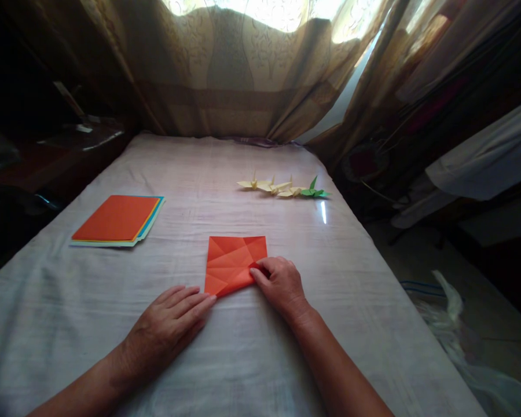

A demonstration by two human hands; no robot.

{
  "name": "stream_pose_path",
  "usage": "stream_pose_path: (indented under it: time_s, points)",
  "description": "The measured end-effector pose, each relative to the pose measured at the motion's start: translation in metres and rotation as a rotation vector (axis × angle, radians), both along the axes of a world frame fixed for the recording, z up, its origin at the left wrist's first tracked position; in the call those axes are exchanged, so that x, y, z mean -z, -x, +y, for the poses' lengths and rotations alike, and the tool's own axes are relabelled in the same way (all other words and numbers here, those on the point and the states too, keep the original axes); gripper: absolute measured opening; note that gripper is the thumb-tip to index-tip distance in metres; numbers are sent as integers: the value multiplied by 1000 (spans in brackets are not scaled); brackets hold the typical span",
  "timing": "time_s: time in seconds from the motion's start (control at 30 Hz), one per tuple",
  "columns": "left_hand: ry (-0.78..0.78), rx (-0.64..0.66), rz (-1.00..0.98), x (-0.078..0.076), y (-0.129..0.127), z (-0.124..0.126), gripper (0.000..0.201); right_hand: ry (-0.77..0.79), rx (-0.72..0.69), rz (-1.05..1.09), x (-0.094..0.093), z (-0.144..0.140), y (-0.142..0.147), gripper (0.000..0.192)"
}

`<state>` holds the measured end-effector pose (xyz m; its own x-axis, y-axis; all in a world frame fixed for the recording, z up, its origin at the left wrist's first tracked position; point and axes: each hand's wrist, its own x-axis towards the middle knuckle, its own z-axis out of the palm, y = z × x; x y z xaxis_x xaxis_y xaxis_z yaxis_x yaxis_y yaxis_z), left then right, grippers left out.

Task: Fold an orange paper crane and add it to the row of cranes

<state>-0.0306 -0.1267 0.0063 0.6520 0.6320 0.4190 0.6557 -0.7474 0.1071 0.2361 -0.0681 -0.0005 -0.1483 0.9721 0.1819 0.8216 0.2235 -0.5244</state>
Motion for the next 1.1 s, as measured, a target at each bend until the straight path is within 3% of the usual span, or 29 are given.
stream_pose_path:
  time_s: [0.73, 1.1]
  points:
    - [3, 21, 41, 6, -5, -3, 27, -83, -90, -109, 12, 17, 4, 18]
    - [48, 37, 73, 7, -5, -4, 29, -118, -64, -125, 15, 19, 8, 23]
